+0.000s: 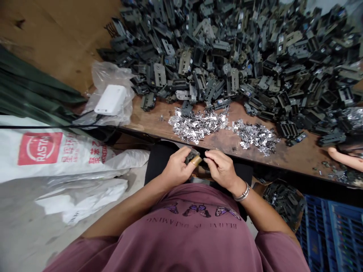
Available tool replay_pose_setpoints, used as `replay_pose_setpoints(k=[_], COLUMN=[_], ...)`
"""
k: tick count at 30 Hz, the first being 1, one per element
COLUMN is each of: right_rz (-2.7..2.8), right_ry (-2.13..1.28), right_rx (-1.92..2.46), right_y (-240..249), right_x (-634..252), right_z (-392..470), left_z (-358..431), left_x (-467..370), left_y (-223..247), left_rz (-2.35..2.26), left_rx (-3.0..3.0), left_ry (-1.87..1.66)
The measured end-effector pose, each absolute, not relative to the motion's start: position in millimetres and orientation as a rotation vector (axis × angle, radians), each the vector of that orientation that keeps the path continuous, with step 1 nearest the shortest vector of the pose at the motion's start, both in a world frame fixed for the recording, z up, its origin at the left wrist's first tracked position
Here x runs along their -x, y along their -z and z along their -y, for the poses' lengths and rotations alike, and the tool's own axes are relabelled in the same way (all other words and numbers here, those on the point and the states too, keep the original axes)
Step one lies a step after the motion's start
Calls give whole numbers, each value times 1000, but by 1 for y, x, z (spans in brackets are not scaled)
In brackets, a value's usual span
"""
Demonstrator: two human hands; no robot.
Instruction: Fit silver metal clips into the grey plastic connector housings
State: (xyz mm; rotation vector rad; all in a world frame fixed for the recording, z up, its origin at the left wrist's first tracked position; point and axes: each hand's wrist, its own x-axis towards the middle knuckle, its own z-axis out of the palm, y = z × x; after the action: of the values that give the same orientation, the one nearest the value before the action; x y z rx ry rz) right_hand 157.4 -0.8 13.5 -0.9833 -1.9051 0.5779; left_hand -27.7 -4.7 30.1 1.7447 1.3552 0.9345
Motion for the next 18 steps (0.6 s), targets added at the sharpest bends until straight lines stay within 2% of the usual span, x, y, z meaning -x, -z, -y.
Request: replay_pose_setpoints(k=[8, 14, 18], right_rz=[2020, 1980, 2004], right_ry=[-661, -724, -669], right_rx=[976, 1015, 1108], right_y=[-5, -9, -9], right_x=[-154, -162, -175], right_z=[8, 0, -20], left_z=[3, 4, 3], left_x=[41, 46, 48], left_y=[-35, -23, -22], left_rz=[-1368, -1259, -1087], left_rx=[-1605, -689, -530], left_ry=[-1102, -1027, -990])
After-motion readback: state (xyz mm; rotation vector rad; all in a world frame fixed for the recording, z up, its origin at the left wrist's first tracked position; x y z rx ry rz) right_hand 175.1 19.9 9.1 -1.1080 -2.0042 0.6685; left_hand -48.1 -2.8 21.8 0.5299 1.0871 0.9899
